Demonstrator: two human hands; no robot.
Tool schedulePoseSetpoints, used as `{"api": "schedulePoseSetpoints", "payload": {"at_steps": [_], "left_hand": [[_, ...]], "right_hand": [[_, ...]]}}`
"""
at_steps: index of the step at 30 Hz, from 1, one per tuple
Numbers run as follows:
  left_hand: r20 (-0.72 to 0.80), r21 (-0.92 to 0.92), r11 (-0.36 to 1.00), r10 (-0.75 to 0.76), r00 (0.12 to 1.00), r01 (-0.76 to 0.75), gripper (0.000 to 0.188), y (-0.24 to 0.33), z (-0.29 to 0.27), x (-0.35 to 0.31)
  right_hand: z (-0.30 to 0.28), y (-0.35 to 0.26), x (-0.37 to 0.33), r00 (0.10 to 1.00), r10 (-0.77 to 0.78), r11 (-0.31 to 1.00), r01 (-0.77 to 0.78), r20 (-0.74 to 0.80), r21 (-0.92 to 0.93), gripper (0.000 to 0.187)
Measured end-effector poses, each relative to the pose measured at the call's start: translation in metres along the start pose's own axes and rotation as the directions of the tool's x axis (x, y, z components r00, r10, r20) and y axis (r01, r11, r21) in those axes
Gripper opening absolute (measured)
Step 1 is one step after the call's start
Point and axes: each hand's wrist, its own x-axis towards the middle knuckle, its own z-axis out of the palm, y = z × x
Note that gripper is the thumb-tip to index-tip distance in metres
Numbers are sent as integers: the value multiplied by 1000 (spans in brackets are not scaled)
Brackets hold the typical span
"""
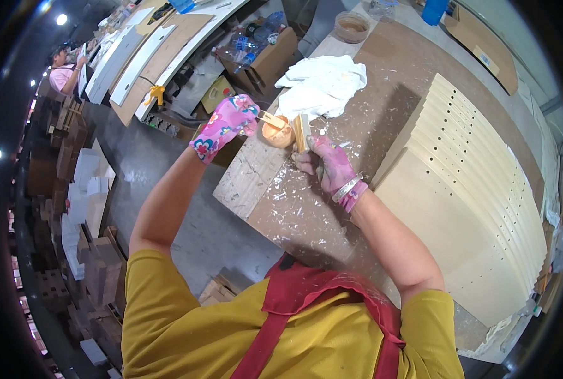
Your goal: The person applies a substance to the edges and surfaces of wooden boards using a small applicator and a cloth.
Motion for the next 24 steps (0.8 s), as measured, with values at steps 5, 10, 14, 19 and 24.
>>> {"api": "schedulePoseSetpoints", "payload": {"at_steps": [5, 10, 14, 19, 24], "left_hand": [[-43, -213, 975, -78, 996, 67, 8, -9, -17, -4], [-70, -397, 918, -8, 998, -21, 14, -23, -32, -24], [26, -555, 827, -91, 996, 90, 16, -21, -28, -35], [12, -687, 726, -23, 1000, 25, 14, -39, 4, -52], [-27, -790, 614, -37, 999, 2, 10, -46, 12, -57]], "right_hand": [[-2, -7, 10, 996, 10, 998, -16, 87, 62, 28], [3, -8, 8, 972, 94, 966, -141, 215, 216, 29], [14, -5, 5, 979, 151, 957, -180, 139, 228, 32], [26, -3, -1, 976, 103, 921, -168, 194, 353, 32], [15, 1, -4, 952, 62, 903, -181, 299, 389, 31]]}}
